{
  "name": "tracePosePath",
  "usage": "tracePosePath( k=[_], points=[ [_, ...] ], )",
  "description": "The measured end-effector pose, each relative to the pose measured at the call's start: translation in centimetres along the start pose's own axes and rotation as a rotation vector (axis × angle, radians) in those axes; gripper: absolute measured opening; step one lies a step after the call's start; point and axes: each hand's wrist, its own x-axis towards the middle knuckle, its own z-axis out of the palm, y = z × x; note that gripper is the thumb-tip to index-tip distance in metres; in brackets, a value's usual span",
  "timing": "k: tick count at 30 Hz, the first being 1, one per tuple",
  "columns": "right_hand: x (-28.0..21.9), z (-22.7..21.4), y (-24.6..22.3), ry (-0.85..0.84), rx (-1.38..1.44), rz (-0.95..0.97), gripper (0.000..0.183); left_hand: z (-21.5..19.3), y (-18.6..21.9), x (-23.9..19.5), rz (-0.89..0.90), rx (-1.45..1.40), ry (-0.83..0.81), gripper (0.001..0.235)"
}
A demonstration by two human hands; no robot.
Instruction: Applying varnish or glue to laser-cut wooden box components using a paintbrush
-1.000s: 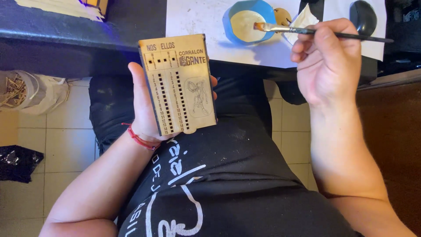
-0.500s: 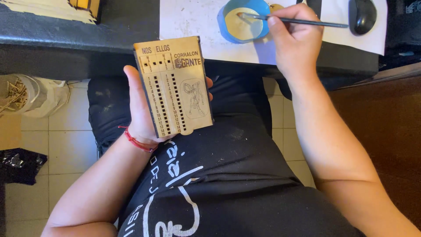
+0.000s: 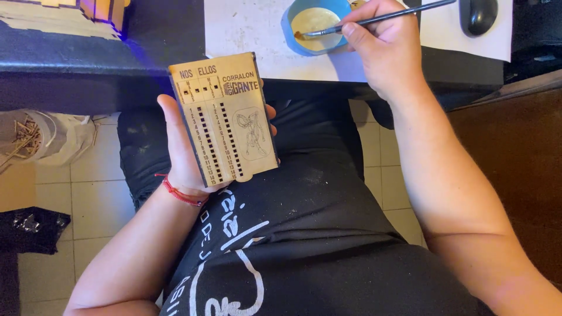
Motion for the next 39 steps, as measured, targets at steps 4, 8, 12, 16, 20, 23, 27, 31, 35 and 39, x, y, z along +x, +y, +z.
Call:
tracePosePath(
  k=[4, 8, 12, 16, 20, 23, 27, 31, 35, 39],
  points=[
    [0.1, -0.6, 1.6, 0.01, 0.076, 0.013, 0.004, 0.1, 0.1, 0.0, 0.006, 0.03, 0.004, 0.103],
    [-0.2, -1.2, 2.3, 0.161, 0.223, 0.132, 0.004, 0.0, 0.0, 0.1, 0.021, 0.038, -0.015, 0.101],
    [-0.9, -1.8, 1.5, 0.236, 0.454, 0.299, 0.003, 0.0, -0.2, 0.2, 0.011, 0.006, -0.02, 0.102],
    [-2.0, -2.1, -1.6, 0.253, 0.604, 0.42, 0.006, 0.1, -0.5, 0.5, 0.018, -0.004, -0.051, 0.099],
    [-3.4, -1.5, -4.2, 0.238, 0.76, 0.337, 0.009, 0.2, -0.9, 0.8, 0.051, 0.016, -0.055, 0.099],
    [-5.6, 0.3, -6.6, 0.172, 0.69, 0.188, 0.009, -0.4, -1.0, 0.9, 0.039, 0.014, -0.073, 0.1],
    [-7.4, 2.9, -10.2, 0.038, 0.33, -0.206, 0.021, -1.3, -1.3, 1.4, -0.033, -0.024, -0.099, 0.105],
    [-7.1, 3.9, -10.0, 0.04, 0.356, -0.159, 0.023, -0.8, -1.4, 1.4, 0.028, 0.023, -0.169, 0.096],
    [-6.7, 4.3, -10.2, 0.03, 0.371, -0.03, 0.022, 1.2, -0.8, 1.4, 0.006, 0.056, -0.054, 0.105],
    [-6.9, 4.8, -10.7, 0.0, 0.335, -0.107, 0.018, -1.9, -1.6, 1.7, 0.041, 0.049, -0.201, 0.096]
  ],
)
